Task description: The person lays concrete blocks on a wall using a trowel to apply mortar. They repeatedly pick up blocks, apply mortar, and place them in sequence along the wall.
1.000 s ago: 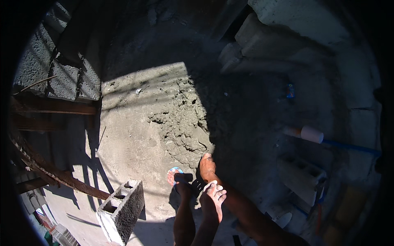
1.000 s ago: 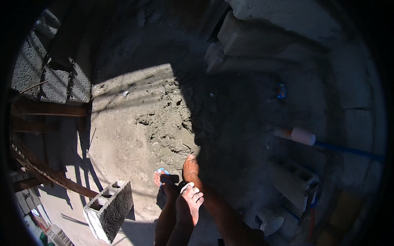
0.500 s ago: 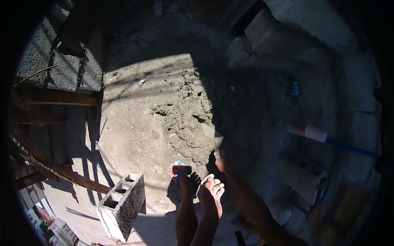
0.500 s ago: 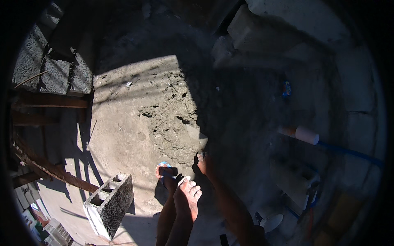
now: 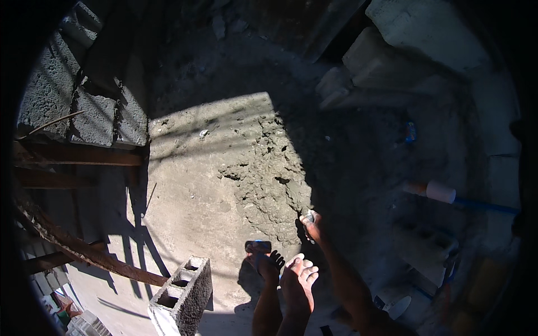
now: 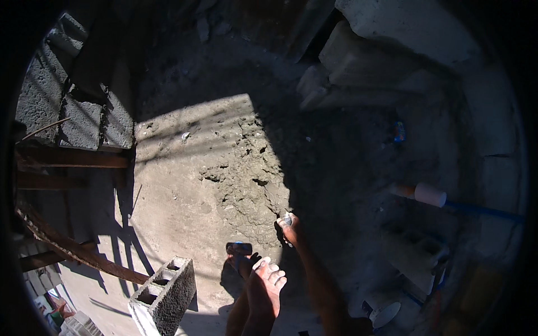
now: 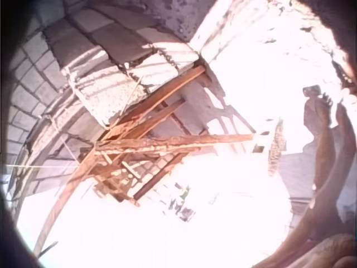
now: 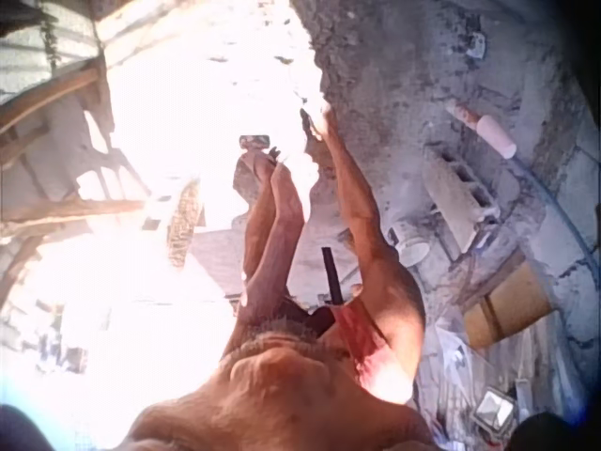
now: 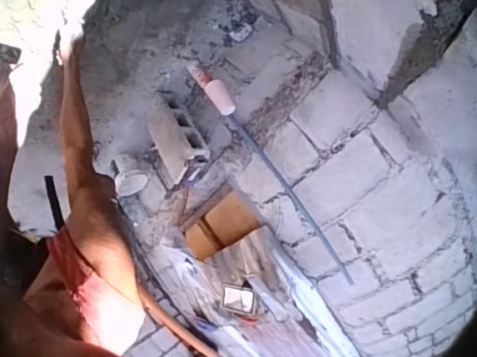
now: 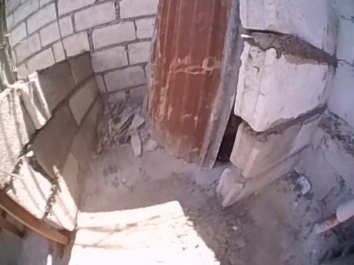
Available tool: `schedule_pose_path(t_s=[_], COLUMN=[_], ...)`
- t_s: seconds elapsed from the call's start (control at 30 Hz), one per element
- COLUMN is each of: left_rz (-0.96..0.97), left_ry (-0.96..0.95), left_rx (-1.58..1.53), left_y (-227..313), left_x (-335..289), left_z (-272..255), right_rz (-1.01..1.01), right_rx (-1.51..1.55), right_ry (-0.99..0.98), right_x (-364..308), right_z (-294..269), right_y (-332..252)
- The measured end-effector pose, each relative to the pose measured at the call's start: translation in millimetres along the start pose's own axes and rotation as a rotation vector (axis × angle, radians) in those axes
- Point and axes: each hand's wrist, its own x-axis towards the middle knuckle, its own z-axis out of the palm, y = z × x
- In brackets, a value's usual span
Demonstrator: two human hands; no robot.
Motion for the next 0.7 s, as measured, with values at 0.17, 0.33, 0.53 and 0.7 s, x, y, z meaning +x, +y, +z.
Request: schedule_pose_path(t_s=[0.17, 0.33, 0.53, 0.7], left_rz=[0.002, 0.39, 0.365, 0.427], left_ry=[0.332, 0.614, 0.184, -0.3], left_rx=[-0.132, 0.184, 0.827, 1.306], left_y=[8, 68, 152, 199], left_x=[36, -1, -149, -276], left_z=[-23, 36, 189, 332], right_rz=[-0.455, 0.089, 0.073, -0.086], right_rx=[-0.267, -0.166, 0.011, 0.181], right_ry=[0.058, -0.044, -0.047, 0.069], right_x=[-102, -270, -454, -529], right_z=[-39, -96, -199, -267], right_y=[-52, -181, -324, -407])
